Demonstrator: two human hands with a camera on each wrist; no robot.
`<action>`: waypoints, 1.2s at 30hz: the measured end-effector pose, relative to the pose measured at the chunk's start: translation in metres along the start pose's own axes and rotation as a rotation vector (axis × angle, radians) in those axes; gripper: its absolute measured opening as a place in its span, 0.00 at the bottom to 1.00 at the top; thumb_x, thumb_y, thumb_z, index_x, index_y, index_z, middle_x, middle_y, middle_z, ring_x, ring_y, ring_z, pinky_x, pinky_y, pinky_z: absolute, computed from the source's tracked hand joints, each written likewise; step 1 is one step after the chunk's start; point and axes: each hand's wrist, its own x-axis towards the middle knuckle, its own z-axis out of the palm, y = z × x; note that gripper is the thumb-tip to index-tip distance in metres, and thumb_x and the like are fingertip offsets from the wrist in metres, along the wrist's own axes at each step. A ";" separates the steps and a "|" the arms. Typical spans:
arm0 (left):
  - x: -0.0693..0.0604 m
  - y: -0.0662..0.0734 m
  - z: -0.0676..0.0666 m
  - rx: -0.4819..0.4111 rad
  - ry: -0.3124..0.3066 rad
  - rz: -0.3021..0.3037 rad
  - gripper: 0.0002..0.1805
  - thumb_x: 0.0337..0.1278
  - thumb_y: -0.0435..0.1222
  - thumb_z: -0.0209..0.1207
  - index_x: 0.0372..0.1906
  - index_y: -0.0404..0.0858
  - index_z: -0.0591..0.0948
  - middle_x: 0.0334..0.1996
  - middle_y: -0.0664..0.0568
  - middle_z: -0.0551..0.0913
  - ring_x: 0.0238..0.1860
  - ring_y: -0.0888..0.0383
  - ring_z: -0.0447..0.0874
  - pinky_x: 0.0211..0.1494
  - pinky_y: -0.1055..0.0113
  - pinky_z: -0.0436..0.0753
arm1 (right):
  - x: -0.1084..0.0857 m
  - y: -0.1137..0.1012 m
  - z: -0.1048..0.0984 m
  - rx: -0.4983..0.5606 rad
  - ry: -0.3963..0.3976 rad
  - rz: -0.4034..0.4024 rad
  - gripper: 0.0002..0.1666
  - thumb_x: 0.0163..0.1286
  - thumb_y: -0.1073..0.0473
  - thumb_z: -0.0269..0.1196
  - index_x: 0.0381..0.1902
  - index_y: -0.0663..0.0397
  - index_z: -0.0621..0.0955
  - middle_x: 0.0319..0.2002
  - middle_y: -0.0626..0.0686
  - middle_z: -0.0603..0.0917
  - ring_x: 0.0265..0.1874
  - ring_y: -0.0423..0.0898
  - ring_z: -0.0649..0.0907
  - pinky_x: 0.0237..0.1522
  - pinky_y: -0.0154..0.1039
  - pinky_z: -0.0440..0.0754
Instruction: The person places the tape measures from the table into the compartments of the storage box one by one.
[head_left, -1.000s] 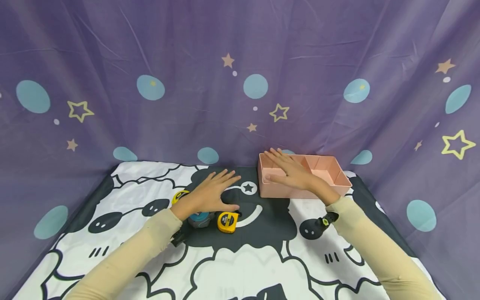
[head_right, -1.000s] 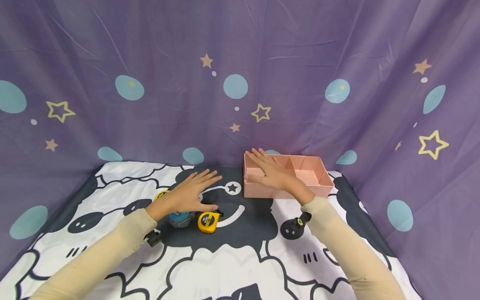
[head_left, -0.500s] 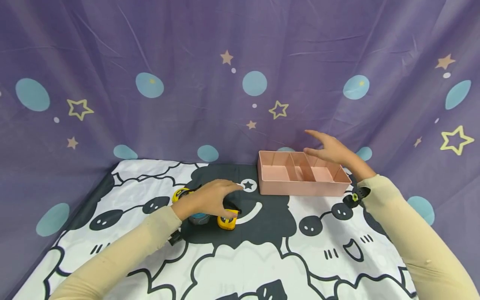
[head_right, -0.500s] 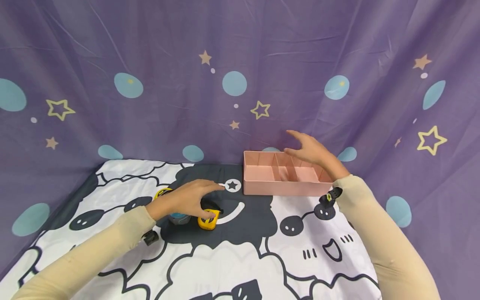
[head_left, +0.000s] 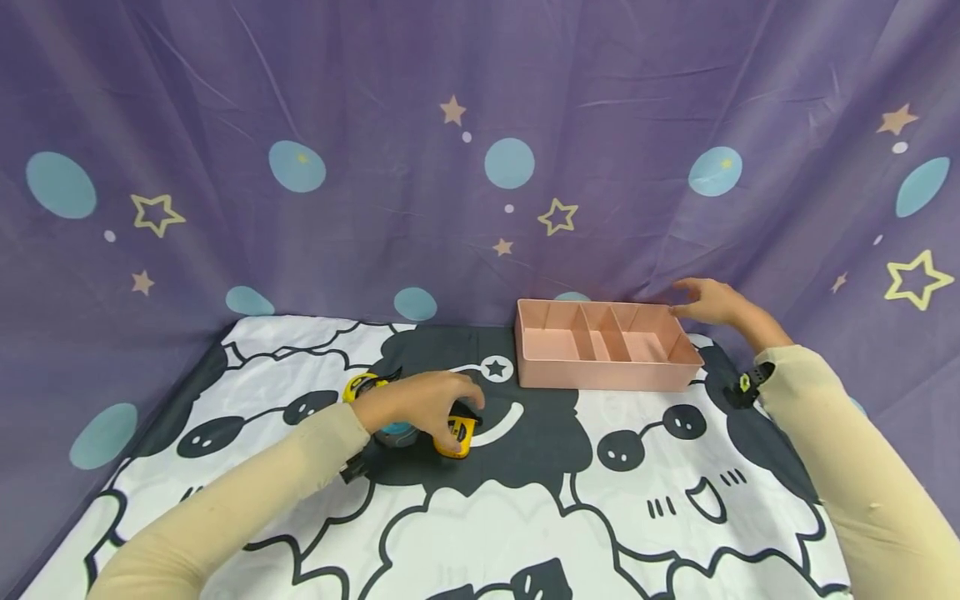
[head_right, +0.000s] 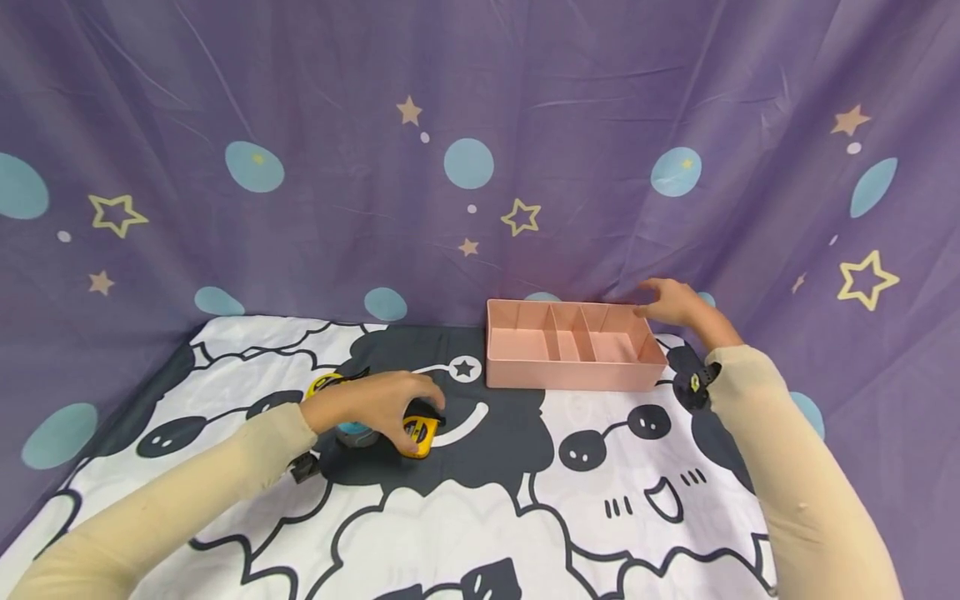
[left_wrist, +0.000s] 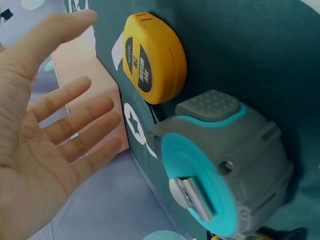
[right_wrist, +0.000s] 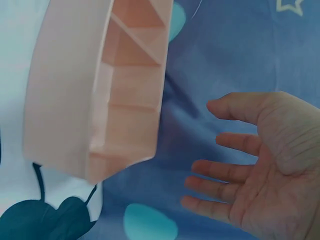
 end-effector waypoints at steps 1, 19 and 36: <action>0.001 0.000 0.000 -0.006 -0.013 0.005 0.34 0.42 0.44 0.78 0.59 0.40 0.82 0.57 0.52 0.83 0.60 0.52 0.81 0.65 0.56 0.79 | -0.001 0.004 0.001 0.005 -0.012 0.014 0.40 0.72 0.49 0.61 0.71 0.72 0.66 0.60 0.79 0.75 0.58 0.73 0.77 0.57 0.67 0.76; 0.012 -0.004 0.007 0.087 -0.115 -0.026 0.29 0.33 0.40 0.83 0.48 0.45 0.85 0.39 0.53 0.82 0.37 0.64 0.74 0.44 0.69 0.79 | 0.000 0.052 0.026 0.368 -0.250 0.244 0.31 0.70 0.63 0.59 0.61 0.85 0.67 0.39 0.65 0.87 0.39 0.56 0.88 0.40 0.50 0.89; 0.017 -0.001 0.010 0.029 -0.129 -0.040 0.30 0.33 0.34 0.82 0.50 0.41 0.84 0.38 0.54 0.80 0.37 0.62 0.75 0.42 0.70 0.79 | 0.005 0.056 0.046 0.503 -0.202 0.264 0.26 0.65 0.70 0.60 0.57 0.86 0.71 0.26 0.53 0.87 0.27 0.43 0.86 0.33 0.44 0.89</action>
